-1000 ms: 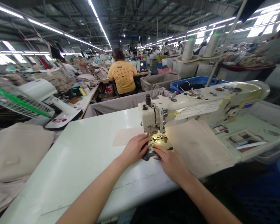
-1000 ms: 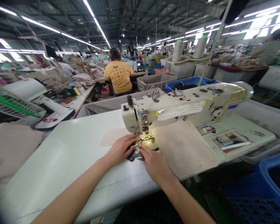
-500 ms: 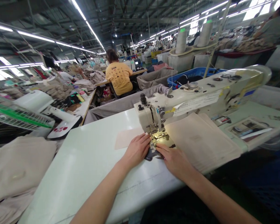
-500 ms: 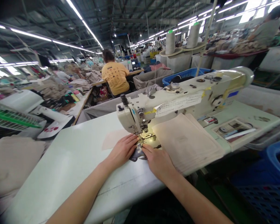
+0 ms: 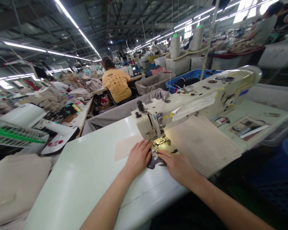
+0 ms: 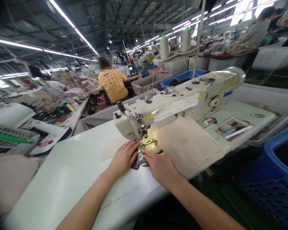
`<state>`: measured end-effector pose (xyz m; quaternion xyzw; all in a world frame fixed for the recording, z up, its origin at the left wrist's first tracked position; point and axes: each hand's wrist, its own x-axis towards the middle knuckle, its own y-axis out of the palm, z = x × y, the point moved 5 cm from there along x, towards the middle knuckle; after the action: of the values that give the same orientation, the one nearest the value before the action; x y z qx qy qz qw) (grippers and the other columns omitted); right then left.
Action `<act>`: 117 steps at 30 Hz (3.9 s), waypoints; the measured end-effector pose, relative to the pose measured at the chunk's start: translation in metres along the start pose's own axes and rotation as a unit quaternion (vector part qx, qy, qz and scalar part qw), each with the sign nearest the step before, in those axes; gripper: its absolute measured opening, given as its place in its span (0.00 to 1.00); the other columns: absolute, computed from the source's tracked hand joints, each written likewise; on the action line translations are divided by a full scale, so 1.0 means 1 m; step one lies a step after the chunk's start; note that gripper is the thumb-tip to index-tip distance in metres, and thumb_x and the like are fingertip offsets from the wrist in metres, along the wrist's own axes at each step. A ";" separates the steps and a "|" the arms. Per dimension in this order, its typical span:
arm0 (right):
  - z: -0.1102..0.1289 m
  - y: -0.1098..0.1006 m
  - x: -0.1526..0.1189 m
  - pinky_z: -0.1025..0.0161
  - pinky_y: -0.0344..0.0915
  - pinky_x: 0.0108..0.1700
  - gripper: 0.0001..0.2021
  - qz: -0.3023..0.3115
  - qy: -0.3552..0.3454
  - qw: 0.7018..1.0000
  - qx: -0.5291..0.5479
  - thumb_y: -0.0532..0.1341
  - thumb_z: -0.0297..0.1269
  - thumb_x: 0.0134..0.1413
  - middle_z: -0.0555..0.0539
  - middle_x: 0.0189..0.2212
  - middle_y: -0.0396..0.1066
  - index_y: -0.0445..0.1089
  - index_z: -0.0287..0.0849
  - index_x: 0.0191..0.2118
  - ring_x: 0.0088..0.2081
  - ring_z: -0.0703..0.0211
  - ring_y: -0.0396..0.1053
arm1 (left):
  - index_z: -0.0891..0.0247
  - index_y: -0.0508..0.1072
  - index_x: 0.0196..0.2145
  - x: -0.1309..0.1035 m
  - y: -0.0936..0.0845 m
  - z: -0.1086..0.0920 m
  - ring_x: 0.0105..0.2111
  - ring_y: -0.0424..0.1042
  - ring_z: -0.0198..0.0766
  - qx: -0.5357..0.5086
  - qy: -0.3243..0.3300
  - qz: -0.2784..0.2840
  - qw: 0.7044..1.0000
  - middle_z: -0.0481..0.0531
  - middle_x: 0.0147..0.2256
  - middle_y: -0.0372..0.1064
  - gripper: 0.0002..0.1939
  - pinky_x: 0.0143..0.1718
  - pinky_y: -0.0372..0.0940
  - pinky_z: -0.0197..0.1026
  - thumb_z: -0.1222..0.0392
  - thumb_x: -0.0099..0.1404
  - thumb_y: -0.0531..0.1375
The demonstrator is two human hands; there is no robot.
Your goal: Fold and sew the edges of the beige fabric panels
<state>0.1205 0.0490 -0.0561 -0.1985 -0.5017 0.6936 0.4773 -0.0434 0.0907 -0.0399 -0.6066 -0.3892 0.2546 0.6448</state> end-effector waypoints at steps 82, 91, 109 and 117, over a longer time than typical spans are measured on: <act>-0.014 -0.022 0.004 0.60 0.67 0.54 0.21 -0.026 0.044 0.996 0.068 0.54 0.20 0.55 0.44 0.53 0.73 0.71 0.42 0.51 0.52 0.54 0.72 | 0.63 0.73 0.47 -0.013 -0.019 -0.043 0.47 0.70 0.47 -0.061 0.044 -0.001 0.997 0.58 0.44 0.72 0.12 0.50 0.70 0.50 0.63 0.70 0.53; -0.012 -0.011 -0.015 0.63 0.67 0.38 0.13 -0.009 0.091 0.994 -0.052 0.56 0.28 0.62 0.45 0.42 0.76 0.72 0.45 0.49 0.39 0.54 0.75 | 0.65 0.70 0.53 -0.024 -0.012 -0.045 0.56 0.68 0.51 -0.073 0.024 -0.042 0.996 0.62 0.53 0.70 0.15 0.57 0.67 0.54 0.61 0.70 0.56; -0.012 -0.006 -0.016 0.62 0.68 0.40 0.13 -0.017 0.083 0.993 -0.084 0.55 0.29 0.64 0.45 0.46 0.78 0.72 0.46 0.50 0.42 0.53 0.77 | 0.67 0.64 0.60 -0.040 -0.008 -0.036 0.62 0.63 0.52 -0.038 0.010 0.007 0.999 0.65 0.61 0.64 0.24 0.63 0.59 0.55 0.54 0.71 0.56; -0.013 -0.005 -0.017 0.62 0.69 0.39 0.13 -0.020 0.077 0.994 -0.071 0.55 0.30 0.63 0.44 0.43 0.79 0.73 0.45 0.49 0.40 0.53 0.77 | 0.57 0.67 0.53 -0.073 -0.038 -0.069 0.43 0.72 0.48 -0.030 -0.026 0.076 0.996 0.57 0.48 0.70 0.19 0.39 0.72 0.47 0.57 0.65 0.60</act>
<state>0.1407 0.0414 -0.0609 -0.2747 -0.5149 0.6297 0.5127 -0.0341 -0.0137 -0.0145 -0.6468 -0.3657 0.3069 0.5948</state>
